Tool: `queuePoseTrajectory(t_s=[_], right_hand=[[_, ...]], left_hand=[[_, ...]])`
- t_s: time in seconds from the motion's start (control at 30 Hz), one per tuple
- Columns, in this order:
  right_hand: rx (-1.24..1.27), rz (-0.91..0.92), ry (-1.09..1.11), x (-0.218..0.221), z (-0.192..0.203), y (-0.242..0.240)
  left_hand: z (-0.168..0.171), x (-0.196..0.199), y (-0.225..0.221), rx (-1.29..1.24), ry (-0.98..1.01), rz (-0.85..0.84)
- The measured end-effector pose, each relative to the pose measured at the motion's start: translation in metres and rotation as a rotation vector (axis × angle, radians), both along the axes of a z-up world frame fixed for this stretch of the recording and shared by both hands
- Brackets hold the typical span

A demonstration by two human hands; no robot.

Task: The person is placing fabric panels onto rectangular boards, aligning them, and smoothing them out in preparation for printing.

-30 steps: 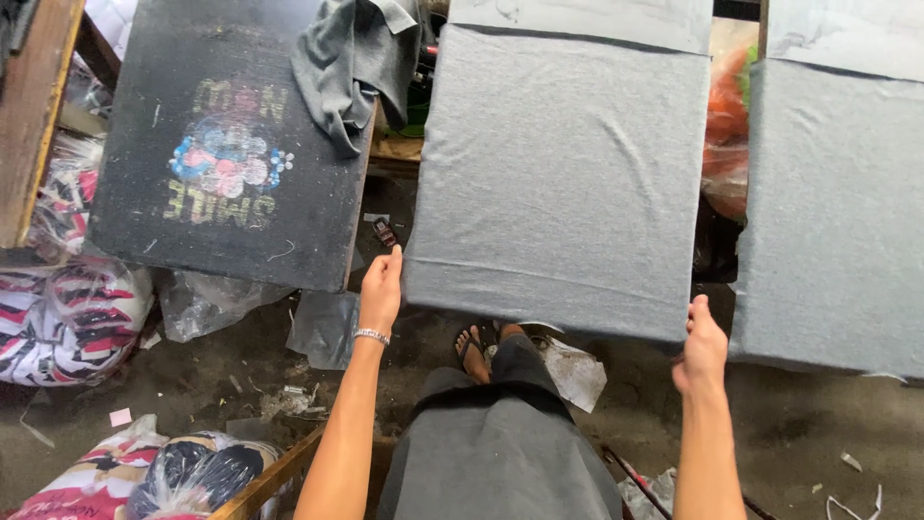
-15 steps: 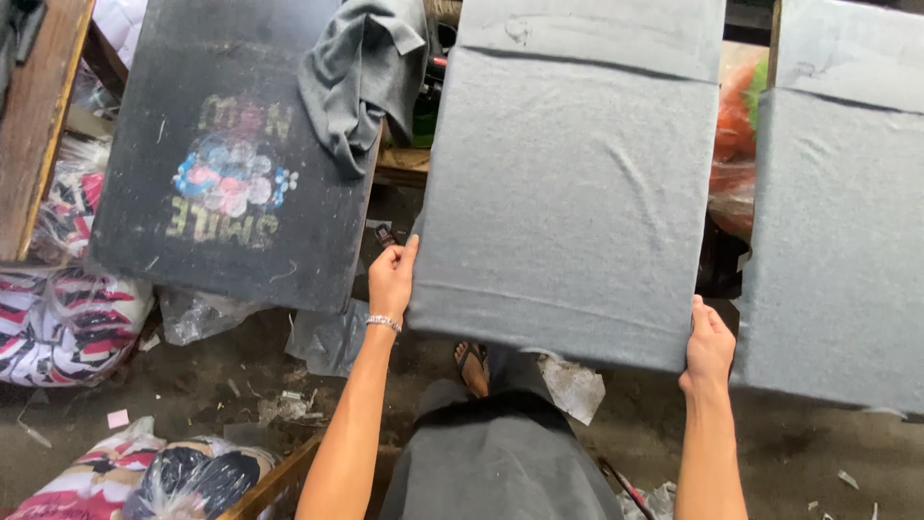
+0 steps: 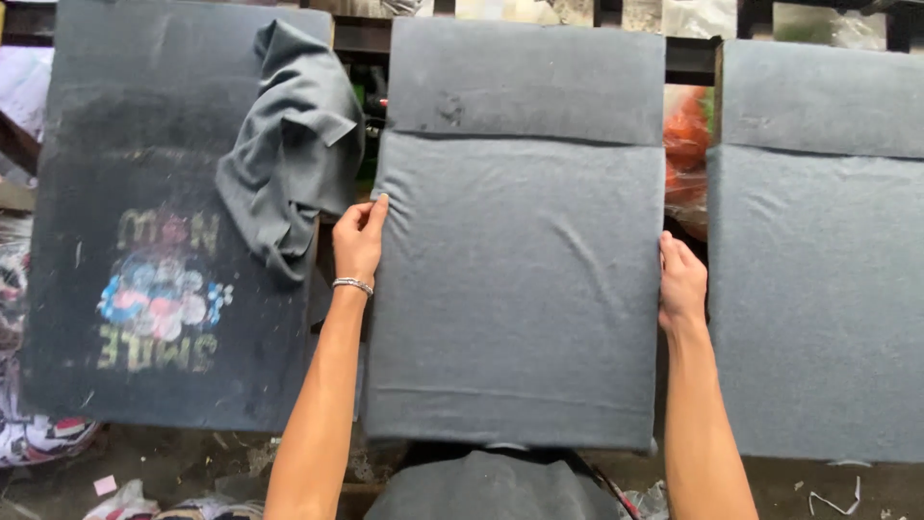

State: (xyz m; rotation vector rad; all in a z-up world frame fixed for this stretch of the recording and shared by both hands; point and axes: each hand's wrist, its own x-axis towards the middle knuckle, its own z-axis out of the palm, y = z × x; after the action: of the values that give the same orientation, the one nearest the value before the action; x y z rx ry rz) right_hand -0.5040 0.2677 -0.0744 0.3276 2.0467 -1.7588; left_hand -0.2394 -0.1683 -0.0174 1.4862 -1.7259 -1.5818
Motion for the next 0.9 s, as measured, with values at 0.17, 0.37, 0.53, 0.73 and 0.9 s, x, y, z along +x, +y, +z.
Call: queuePoseTrajectory(t_s=[0.17, 0.37, 0.53, 0.73, 0.9], right_hand=[[-0.023, -0.012, 0.056, -0.04, 0.026, -0.046], [0.068, 0.023, 0.17, -0.075, 0.037, -0.082], [0.218, 0.013, 0.467, -0.091, 0.04, -0.1], [0.493, 0.079, 0.79, -0.09, 0.039, -0.097], [0.509, 0.106, 0.758, -0.092, 0.035, -0.097]], left_hand=[[0.019, -0.023, -0.006, -0.091, 0.036, 0.045], [0.029, -0.056, -0.029, 0.008, 0.052, 0.015], [-0.028, -0.081, -0.066, -0.276, 0.064, -0.021], [0.004, -0.085, -0.049, -0.639, 0.078, -0.035], [-0.001, -0.085, -0.053, -0.691, 0.045, -0.092]])
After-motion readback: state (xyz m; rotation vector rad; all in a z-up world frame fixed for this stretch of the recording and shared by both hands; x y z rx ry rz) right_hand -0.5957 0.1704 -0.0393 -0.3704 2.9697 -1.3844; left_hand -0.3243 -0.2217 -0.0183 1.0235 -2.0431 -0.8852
